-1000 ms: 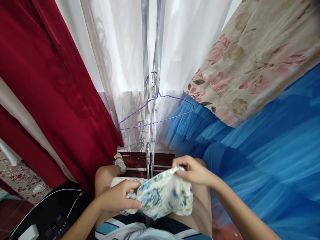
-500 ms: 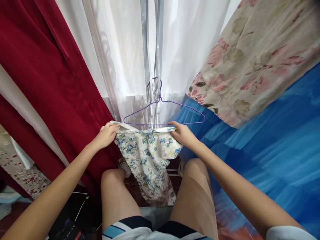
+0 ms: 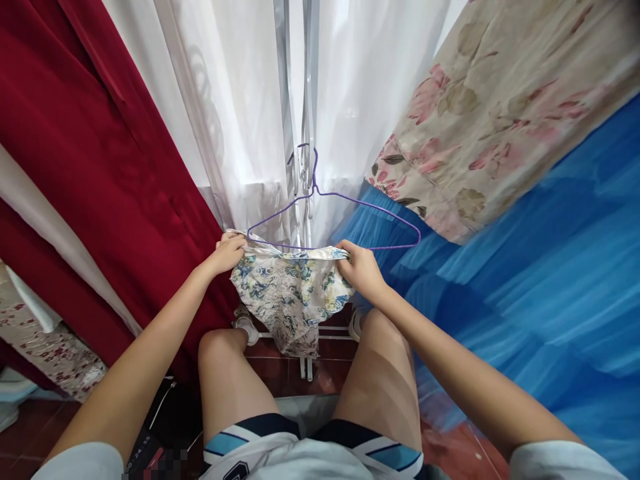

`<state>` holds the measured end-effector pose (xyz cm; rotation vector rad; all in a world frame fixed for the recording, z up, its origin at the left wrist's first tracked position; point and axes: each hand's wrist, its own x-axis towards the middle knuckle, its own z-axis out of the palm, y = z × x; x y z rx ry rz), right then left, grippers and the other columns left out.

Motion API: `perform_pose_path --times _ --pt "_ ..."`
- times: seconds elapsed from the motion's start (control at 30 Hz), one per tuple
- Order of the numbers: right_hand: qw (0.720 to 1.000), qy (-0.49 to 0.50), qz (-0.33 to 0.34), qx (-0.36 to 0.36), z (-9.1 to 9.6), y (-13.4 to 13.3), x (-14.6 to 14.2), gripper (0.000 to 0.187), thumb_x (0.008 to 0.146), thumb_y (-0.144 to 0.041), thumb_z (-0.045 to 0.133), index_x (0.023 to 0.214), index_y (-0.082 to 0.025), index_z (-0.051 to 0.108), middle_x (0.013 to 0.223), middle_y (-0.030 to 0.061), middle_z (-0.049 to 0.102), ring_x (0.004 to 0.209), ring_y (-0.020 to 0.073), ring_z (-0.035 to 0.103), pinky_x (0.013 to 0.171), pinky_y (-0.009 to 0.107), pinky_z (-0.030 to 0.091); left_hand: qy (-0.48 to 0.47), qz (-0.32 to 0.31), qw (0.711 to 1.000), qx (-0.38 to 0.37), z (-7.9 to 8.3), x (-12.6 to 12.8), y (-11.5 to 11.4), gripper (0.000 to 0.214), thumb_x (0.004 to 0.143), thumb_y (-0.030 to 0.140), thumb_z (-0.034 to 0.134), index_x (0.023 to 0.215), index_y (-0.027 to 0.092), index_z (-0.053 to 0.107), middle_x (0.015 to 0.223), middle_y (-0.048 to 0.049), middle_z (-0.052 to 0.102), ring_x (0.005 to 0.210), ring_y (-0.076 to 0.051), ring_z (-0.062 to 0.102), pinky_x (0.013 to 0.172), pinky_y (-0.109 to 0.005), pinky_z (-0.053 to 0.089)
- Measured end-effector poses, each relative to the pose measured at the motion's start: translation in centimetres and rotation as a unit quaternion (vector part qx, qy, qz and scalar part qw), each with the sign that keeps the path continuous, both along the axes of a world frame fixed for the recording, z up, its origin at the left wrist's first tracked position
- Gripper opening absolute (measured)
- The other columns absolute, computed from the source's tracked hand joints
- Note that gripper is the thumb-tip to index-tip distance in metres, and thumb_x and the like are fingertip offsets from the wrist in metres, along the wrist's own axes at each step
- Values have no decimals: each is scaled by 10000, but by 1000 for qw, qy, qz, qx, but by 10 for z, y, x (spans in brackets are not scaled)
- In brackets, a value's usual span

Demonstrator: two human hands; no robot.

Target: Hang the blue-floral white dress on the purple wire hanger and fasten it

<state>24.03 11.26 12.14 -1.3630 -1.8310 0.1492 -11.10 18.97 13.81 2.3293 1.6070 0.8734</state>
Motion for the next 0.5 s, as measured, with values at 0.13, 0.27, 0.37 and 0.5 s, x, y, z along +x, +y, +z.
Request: perform_pose_path --times 0.13,0.27,0.37,0.5 --pt "1000 15 11 -2 0 -1 -4 205 792 -161 482 848 -192 677 703 44 694 663 207 618 640 271 402 -4 -32 997 70 23 19 -7 184 713 65 484 667 200 600 1191 -66 646 1332 -343 334 1129 -573 182" --pt "999 18 46 -12 -1 -5 -5 208 765 -141 477 816 -196 671 737 28 711 704 202 645 649 258 431 -27 -186 976 109 52 45 -21 149 700 84 489 708 191 594 1216 -69 648 1214 -282 490 1071 -438 350" --pt "999 29 45 4 -3 -14 6 379 732 -105 464 1026 -200 683 833 26 732 741 204 653 675 269 451 -111 -168 976 87 59 54 -26 123 730 128 509 812 197 568 842 -16 637 820 -188 587 795 -307 464" --pt "994 75 -47 58 -3 -21 41 833 713 -105 480 1526 -178 315 775 9 704 581 190 575 601 293 435 -181 -130 973 58 55 54 -29 195 747 148 524 929 217 533 605 61 450 526 -120 407 541 -234 340"
